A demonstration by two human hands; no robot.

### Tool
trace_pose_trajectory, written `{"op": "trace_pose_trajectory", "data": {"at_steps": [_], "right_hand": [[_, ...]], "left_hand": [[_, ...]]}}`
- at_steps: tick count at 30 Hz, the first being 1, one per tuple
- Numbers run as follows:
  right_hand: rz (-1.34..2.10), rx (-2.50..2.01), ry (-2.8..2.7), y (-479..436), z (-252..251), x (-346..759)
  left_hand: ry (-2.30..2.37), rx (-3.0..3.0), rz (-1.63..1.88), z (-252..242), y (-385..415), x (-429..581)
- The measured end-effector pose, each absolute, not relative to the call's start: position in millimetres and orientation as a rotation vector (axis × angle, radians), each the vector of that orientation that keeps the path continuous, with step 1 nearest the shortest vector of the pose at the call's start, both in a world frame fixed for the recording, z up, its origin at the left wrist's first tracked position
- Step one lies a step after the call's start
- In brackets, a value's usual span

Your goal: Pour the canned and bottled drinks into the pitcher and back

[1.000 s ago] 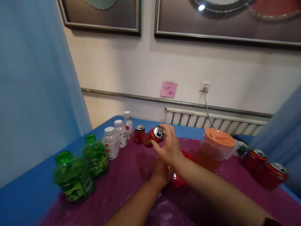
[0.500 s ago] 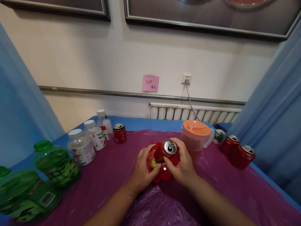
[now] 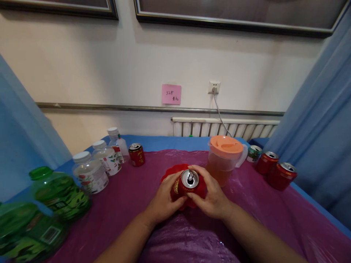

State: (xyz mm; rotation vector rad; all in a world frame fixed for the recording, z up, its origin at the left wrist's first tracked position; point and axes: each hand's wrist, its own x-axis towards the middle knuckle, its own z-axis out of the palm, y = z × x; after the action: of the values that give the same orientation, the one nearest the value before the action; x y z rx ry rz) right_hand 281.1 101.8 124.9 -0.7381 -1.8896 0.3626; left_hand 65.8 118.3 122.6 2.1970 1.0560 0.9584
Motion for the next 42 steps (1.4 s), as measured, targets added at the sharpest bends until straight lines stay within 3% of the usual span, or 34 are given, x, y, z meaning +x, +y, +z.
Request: {"op": "trace_pose_trajectory", "data": {"at_steps": [17, 29, 42], "right_hand": [[0.300, -0.660, -1.937, 101.3, 125.6, 283.4], [0.354, -0.932, -1.790, 102.6, 108.4, 270.8], [0.141, -0.787, -1.855, 98.6, 124.6, 274.0]], "left_hand": [[1.012, 2.202, 0.924, 129.9, 116.7, 65.7], [1.116, 2.155, 1.071, 127.5, 117.3, 70.6], [1.292, 2.156, 1.106, 129.7, 121.1, 70.8]]}}
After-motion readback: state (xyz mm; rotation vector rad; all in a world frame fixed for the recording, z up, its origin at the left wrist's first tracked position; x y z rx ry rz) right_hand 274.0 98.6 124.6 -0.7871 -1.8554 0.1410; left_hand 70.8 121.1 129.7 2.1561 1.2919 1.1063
